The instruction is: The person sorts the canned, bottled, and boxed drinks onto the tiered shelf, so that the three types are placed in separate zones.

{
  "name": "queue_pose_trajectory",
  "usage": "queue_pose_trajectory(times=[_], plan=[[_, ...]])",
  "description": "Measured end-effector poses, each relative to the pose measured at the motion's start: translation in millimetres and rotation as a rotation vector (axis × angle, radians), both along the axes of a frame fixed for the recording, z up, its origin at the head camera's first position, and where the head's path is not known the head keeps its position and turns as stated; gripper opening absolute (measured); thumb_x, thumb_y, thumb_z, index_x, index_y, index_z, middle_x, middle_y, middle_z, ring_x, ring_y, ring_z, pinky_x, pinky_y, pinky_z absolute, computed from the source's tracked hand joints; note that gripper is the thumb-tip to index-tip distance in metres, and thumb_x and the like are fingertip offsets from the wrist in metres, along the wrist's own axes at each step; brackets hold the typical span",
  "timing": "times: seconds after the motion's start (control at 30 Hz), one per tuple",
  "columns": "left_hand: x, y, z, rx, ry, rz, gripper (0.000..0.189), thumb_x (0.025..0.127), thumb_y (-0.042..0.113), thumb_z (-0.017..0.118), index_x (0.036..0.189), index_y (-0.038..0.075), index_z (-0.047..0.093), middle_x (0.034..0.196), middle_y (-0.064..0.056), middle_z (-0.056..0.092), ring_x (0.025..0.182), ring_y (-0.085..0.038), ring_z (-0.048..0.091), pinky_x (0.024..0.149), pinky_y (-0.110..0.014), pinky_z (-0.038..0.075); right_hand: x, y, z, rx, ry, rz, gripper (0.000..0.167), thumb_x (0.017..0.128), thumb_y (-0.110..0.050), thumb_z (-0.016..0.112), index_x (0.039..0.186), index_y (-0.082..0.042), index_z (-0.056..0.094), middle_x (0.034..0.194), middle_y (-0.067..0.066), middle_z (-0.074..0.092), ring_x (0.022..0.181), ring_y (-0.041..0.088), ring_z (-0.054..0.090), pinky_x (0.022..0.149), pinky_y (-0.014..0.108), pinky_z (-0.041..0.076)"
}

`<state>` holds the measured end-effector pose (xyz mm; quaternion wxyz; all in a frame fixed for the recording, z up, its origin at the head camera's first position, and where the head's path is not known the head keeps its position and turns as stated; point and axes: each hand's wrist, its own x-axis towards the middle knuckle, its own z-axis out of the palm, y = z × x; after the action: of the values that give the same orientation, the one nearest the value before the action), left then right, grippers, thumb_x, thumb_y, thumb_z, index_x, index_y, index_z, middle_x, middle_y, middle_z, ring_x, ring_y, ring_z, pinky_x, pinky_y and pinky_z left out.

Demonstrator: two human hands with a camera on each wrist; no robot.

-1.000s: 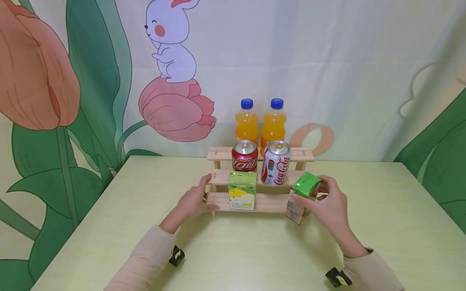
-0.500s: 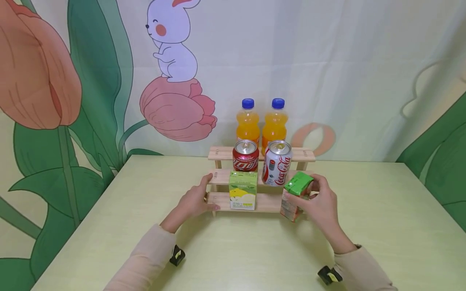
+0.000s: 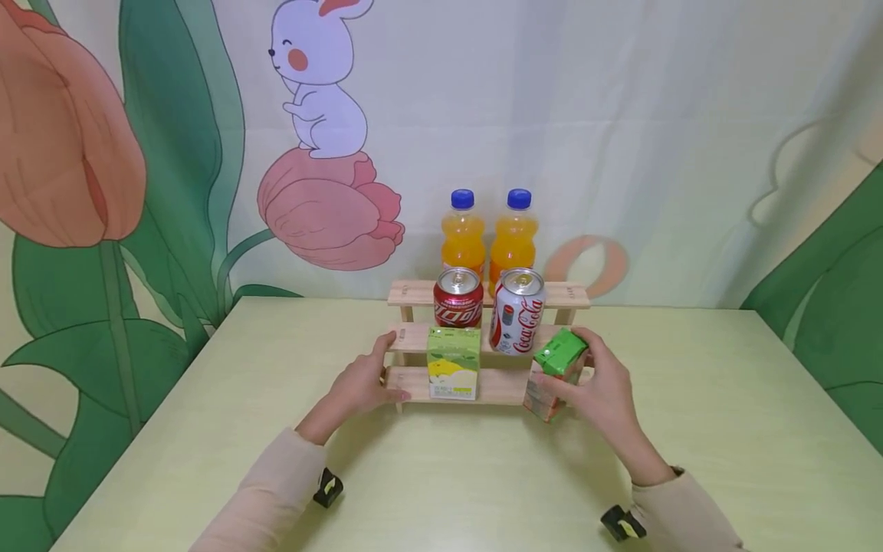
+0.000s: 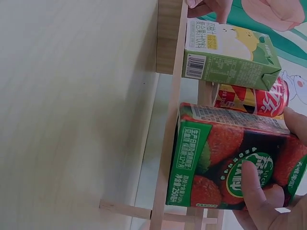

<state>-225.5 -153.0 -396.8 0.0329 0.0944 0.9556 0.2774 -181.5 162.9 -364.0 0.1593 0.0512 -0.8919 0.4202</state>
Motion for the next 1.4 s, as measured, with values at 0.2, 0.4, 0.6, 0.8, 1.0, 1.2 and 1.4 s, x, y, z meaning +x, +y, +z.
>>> queue_pose_trajectory(times=[0.2,0.4,0.6,0.8,1.0,1.2,1.4], plan=[[-0.6,-1.0,-3.3,0.002,0.003,-0.006,0.097,0.07,0.023,0.079,0.144,0.009,0.017,0.096,-0.016,0.06,0.077,-0.019,0.054,0.062,-0.03,0.044,-1.2,-5.0,-3.2,-0.001,0.022,-0.005,0.079,0.066,-0.028,0.082,0.129,-0.001,0.041,0.098,0.014,0.055,0.087,0.027,0.049,0.066,0.034,0.039],[-1.1,-0.4,-4.7,0.004,-0.004,-0.005,0.097,0.07,0.024,0.079,0.144,0.01,0.017,0.096,-0.015,0.06,0.077,-0.019,0.054,0.063,-0.03,0.044,-2.5,-6.7,-3.1,0.018,0.004,0.044,0.083,0.066,-0.022,0.083,0.133,-0.002,0.038,0.109,0.017,0.05,0.091,0.028,0.045,0.068,0.036,0.037],[-0.2,-0.5,-3.6,0.008,-0.003,-0.004,0.097,0.07,0.024,0.079,0.144,0.01,0.017,0.095,-0.014,0.06,0.077,-0.019,0.054,0.063,-0.03,0.044,-0.6,-4.2,4.0,-0.09,-0.114,0.123,0.087,0.067,-0.003,0.079,0.14,-0.005,0.031,0.119,0.021,0.041,0.101,0.034,0.046,0.075,0.033,0.048],[0.0,-0.7,-3.8,0.005,-0.002,-0.003,0.097,0.071,0.023,0.079,0.144,0.01,0.017,0.096,-0.015,0.06,0.078,-0.019,0.055,0.064,-0.031,0.045,-2.8,-2.9,1.5,-0.155,-0.109,0.132,0.078,0.07,0.004,0.075,0.137,-0.006,0.037,0.124,0.02,0.043,0.104,0.036,0.049,0.071,0.034,0.051],[0.4,-0.7,-3.3,0.003,-0.002,-0.005,0.097,0.071,0.023,0.078,0.144,0.01,0.017,0.097,-0.016,0.06,0.079,-0.019,0.055,0.065,-0.032,0.045,-6.6,-5.5,-4.7,-0.168,-0.078,0.087,0.071,0.07,-0.004,0.078,0.132,-0.009,0.044,0.118,0.017,0.052,0.099,0.031,0.053,0.067,0.034,0.049],[0.1,-1.4,-2.7,0.007,0.004,-0.004,0.097,0.07,0.023,0.079,0.144,0.01,0.017,0.097,-0.016,0.06,0.079,-0.019,0.055,0.065,-0.032,0.046,-8.7,-11.9,-7.3,-0.176,-0.011,0.058,0.066,0.067,-0.003,0.079,0.126,-0.009,0.049,0.101,0.017,0.059,0.089,0.029,0.057,0.069,0.036,0.045],[-0.4,-1.8,-2.9,0.01,0.005,-0.008,0.097,0.07,0.023,0.079,0.143,0.009,0.017,0.096,-0.016,0.06,0.079,-0.019,0.055,0.065,-0.032,0.045,-10.7,-16.3,-10.5,-0.172,0.041,0.031,0.065,0.065,-0.002,0.08,0.123,-0.007,0.052,0.085,0.015,0.058,0.081,0.028,0.059,0.074,0.042,0.042]])
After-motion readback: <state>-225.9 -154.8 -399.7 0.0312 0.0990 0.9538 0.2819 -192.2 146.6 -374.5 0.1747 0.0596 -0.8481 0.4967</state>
